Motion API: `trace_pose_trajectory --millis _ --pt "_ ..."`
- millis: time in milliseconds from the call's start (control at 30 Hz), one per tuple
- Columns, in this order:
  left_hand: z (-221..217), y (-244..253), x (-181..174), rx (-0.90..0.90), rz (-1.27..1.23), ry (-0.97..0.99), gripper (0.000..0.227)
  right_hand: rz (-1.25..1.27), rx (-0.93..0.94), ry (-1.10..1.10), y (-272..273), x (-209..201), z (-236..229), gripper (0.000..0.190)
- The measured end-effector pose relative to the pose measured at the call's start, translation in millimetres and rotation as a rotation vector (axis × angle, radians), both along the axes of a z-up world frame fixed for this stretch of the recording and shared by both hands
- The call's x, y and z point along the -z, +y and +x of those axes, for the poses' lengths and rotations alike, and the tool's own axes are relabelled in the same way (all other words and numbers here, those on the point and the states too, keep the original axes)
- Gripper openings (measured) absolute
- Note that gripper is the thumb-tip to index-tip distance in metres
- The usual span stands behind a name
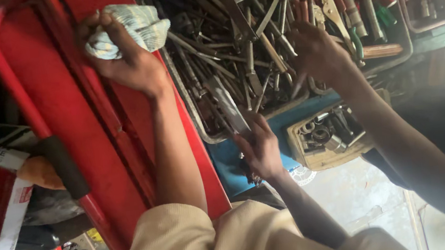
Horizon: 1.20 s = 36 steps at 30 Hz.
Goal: The person rummages through a cluttered red tool chest, picking up and moving various tools such as wrenches, pliers, and screwdrivers. They wipe the red tool chest with a cloth and continue sorting tools by hand. The person closes the tool chest at the end.
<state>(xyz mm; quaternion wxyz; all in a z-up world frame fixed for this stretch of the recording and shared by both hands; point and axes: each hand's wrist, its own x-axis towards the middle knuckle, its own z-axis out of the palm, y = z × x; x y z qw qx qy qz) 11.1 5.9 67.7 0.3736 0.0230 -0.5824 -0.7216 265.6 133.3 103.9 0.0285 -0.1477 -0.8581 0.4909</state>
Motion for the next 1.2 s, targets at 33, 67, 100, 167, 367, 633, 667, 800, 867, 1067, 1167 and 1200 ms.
trace_pose_trajectory --millis 33,67,100,167,367,633,667,800,867,1067,1167,1200 --pt "0 0 0 -0.015 -0.014 -0.009 0.021 0.016 -0.003 -0.018 5 -2 10 0.045" --pt "0 1 0 -0.013 -0.001 -0.015 0.021 0.033 -0.002 -0.033 10 -3 19 0.046" --pt "0 1 0 -0.011 0.012 -0.021 0.022 0.049 -0.001 -0.049 15 -3 29 0.046" --pt "-2 3 0 -0.003 0.025 -0.030 0.022 0.154 -0.005 -0.018 25 -3 46 0.039" --pt "-7 -5 8 0.007 -0.035 0.045 0.019 0.184 0.133 -0.214 42 18 92 0.038" --pt "-3 -8 13 0.095 0.022 0.057 0.016 0.354 0.223 -0.180 28 59 136 0.038" --pt "-4 -8 13 0.090 0.006 0.051 0.016 0.418 0.175 -0.107 27 62 136 0.037" --pt "-7 -9 13 0.115 -0.002 0.077 0.015 0.505 0.210 -0.033 22 85 136 0.031" --pt "-7 -10 15 0.134 -0.014 0.085 0.015 0.581 0.208 0.002 19 104 142 0.034" --pt "-8 -15 18 0.106 -0.113 0.094 0.013 0.453 0.300 -0.186 7 82 127 0.039" --pt "-8 -17 18 0.073 -0.167 0.071 0.012 0.515 0.164 0.036 22 1 46 0.037" --pt "-7 -17 18 0.075 -0.141 0.052 0.012 0.619 0.061 0.177 35 -19 8 0.036"
